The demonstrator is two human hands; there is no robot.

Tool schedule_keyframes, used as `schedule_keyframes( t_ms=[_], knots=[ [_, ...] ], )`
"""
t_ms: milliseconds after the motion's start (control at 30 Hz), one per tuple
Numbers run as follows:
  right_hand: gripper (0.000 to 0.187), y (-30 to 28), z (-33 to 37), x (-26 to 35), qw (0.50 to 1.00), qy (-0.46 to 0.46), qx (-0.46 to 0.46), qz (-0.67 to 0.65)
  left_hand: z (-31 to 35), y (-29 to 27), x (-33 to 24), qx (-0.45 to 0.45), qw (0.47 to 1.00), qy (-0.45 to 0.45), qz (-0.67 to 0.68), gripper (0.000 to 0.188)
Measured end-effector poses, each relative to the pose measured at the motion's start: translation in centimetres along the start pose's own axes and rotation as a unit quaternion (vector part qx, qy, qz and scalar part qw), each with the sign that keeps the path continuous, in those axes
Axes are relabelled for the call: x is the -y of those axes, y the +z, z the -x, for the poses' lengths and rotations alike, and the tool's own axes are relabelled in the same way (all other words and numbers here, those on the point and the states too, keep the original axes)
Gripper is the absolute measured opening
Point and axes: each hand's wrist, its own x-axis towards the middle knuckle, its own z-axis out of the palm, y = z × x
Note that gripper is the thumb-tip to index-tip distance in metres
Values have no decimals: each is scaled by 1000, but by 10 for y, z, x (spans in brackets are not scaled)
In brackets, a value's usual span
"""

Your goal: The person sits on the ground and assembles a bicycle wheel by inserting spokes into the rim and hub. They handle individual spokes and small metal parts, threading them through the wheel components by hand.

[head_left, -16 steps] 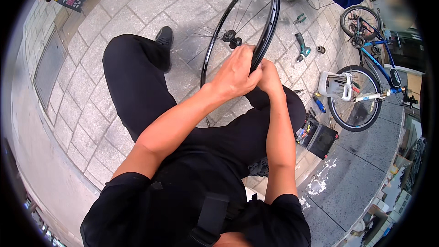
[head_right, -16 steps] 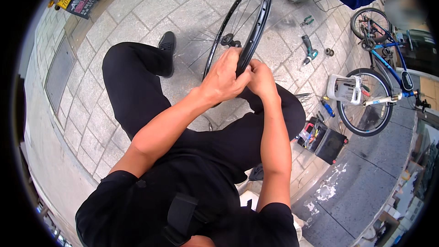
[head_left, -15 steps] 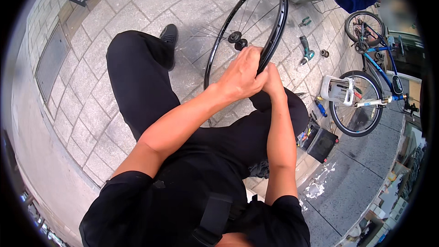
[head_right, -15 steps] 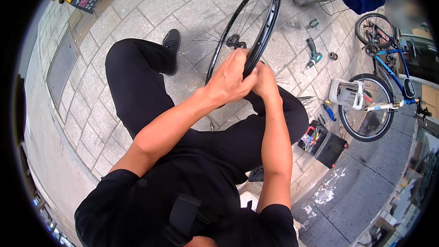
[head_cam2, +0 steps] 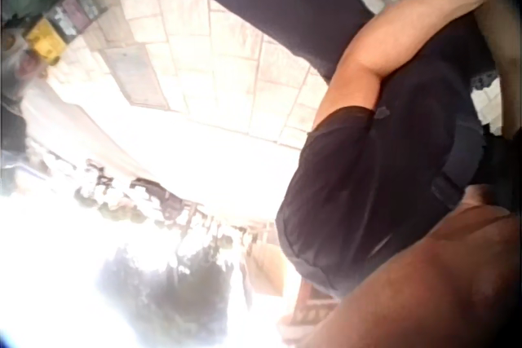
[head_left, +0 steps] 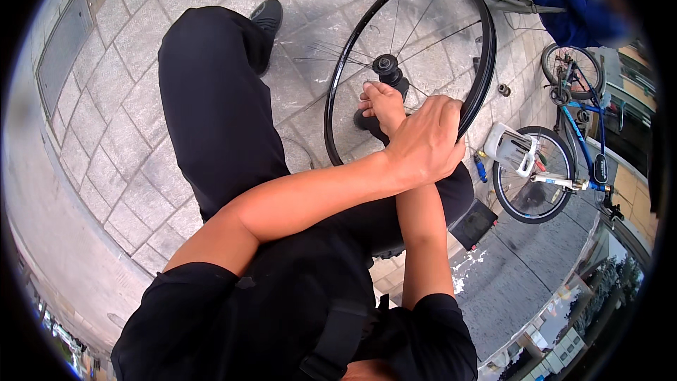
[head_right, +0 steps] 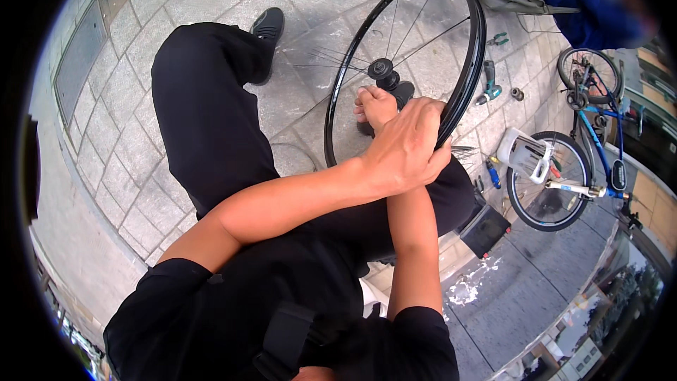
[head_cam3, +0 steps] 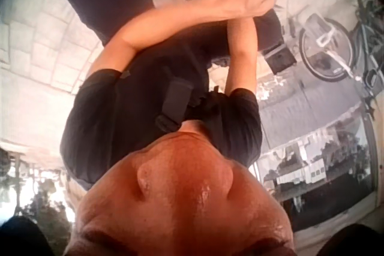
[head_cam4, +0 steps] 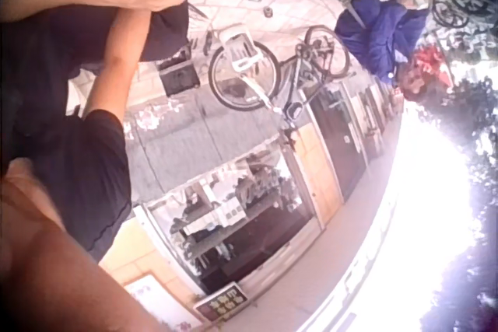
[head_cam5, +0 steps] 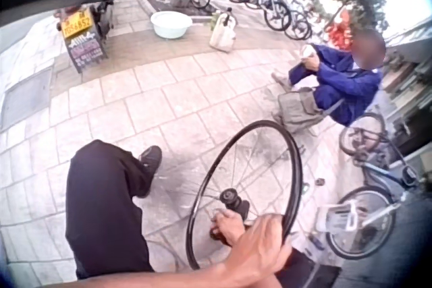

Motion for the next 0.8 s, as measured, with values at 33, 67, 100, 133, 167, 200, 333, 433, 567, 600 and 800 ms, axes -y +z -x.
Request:
schedule_keyframes(
  t_ms=[33,67,100,133,167,200,333,433,567,600,800],
  knots=[
    [35,2,-4,3,999,-22,-22,9,0,0,0,1,1000,-3,7,45],
    [37,5,-7,10,999,-6,-40,-8,0,-1,-1,2,1000,-5,15,46],
    [40,8,-10,17,998,10,-57,-25,0,-2,-1,4,1000,-10,19,48],
    [42,10,-12,23,996,25,-75,-41,-1,-2,-2,6,1000,-15,23,49],
    [47,11,-12,30,993,37,-92,-64,-1,-2,-2,7,999,-19,28,50],
    [48,12,-17,30,991,43,-98,-78,-2,-2,-3,4,999,-16,28,50],
    [41,25,-25,30,986,46,-118,-109,-7,-6,-3,1,999,-17,36,52],
    [30,35,-25,27,983,39,-117,-138,-11,-12,-3,-2,999,-21,37,54],
    [28,43,-19,24,989,36,-106,-99,-10,-17,-3,-8,999,-21,31,56],
    [28,43,-17,25,992,42,-88,-76,-10,-18,-2,-15,999,-17,28,56],
    [29,43,10,6,996,43,1,-72,-20,-23,6,-6,1000,2,17,45]
  ],
)
